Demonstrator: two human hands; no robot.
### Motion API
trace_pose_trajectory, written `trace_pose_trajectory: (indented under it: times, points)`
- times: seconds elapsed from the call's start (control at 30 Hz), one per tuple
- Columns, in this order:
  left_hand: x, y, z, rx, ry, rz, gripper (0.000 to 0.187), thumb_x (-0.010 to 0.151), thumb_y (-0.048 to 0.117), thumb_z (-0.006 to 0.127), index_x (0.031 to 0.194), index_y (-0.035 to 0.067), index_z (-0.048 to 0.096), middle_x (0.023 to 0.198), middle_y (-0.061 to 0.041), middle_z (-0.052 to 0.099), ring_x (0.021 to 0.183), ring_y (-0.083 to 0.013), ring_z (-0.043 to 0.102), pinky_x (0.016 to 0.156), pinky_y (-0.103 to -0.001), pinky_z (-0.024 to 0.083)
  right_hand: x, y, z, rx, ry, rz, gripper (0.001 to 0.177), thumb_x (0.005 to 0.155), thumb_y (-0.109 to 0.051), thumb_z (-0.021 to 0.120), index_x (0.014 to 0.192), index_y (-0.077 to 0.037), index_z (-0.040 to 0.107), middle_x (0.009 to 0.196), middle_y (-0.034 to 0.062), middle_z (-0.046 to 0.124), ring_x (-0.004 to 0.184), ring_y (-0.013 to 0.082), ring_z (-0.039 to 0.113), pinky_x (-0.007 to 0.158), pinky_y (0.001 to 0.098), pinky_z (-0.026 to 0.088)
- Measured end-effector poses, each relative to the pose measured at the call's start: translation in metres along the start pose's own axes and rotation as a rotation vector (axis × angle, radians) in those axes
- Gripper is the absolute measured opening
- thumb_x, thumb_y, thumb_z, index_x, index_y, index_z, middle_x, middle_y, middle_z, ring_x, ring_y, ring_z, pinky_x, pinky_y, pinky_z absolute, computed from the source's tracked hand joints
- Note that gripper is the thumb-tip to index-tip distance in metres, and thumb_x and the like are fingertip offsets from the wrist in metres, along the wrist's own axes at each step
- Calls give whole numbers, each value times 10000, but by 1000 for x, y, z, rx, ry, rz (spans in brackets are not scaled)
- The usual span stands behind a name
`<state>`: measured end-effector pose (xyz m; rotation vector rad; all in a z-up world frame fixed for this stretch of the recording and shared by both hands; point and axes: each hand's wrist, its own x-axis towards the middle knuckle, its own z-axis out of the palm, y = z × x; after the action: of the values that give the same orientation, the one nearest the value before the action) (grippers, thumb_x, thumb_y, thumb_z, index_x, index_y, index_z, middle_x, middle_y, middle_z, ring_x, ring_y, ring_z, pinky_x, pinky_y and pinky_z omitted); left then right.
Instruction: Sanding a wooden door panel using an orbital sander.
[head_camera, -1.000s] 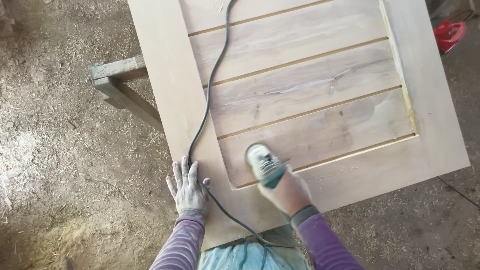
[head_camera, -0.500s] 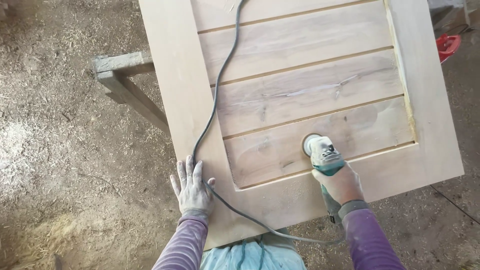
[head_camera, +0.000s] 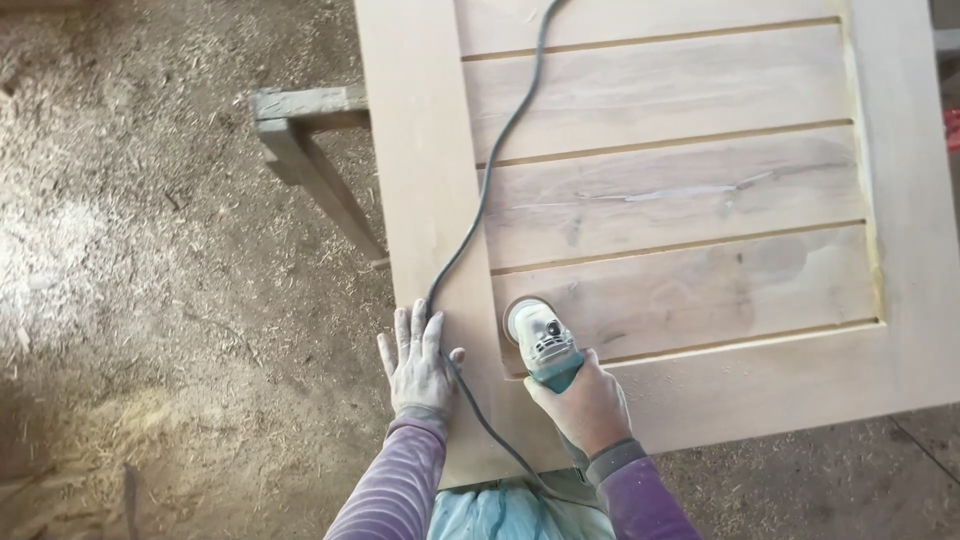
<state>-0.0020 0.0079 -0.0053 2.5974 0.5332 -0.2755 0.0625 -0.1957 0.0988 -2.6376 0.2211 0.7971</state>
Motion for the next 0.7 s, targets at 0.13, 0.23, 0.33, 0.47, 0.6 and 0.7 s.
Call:
trace_pose_trajectory:
  times: [0.13,0.23,0.33,0.47,0.6,0.7]
  points:
    - [-2,0,0,-27,13,5,625,930,433,587,1474,171,429,1654,-56,251,1543,-289,134,1227,-572,31,13,-2,7,54,1,-52,665,689,-508,809,1052,11,605,897,204,751,815,347,772,759,441,629]
    - [-1,4,-8,-32,-14,-6,612,914,423,604,1451,178,445,1660,-45,247,1546,-280,140,1232,-578,34,25,-21,0,97,50,-74,671,716,-499,776,1065,41,587,900,226,741,805,366,776,751,445,632]
    - [-2,4,-6,-66,6,0,612,909,415,612,1452,179,457,1659,-44,249,1546,-280,150,1229,-578,46,33,-37,-4,52,99,-70,680,739,-499,788,1068,59,582,885,264,732,832,405,751,780,472,609]
    - [-2,4,-4,-71,22,5,620,907,421,623,1456,181,464,1657,-34,257,1545,-279,158,1231,-581,51,34,-42,-2,12,108,-106,685,743,-497,797,1073,60,573,881,271,727,835,416,739,784,486,598]
    - [-1,5,-8,-66,-20,0,639,898,428,625,1460,177,453,1652,-35,248,1536,-285,147,1221,-582,39,24,-35,2,-19,79,-98,651,741,-480,801,1046,50,575,881,259,728,826,398,745,775,480,606]
    - [-2,4,-3,-60,-3,-2,634,900,423,621,1464,183,458,1664,-31,248,1551,-277,148,1232,-578,39,9,-26,1,-21,55,-89,626,734,-464,804,1024,42,576,878,246,727,812,381,753,758,468,618]
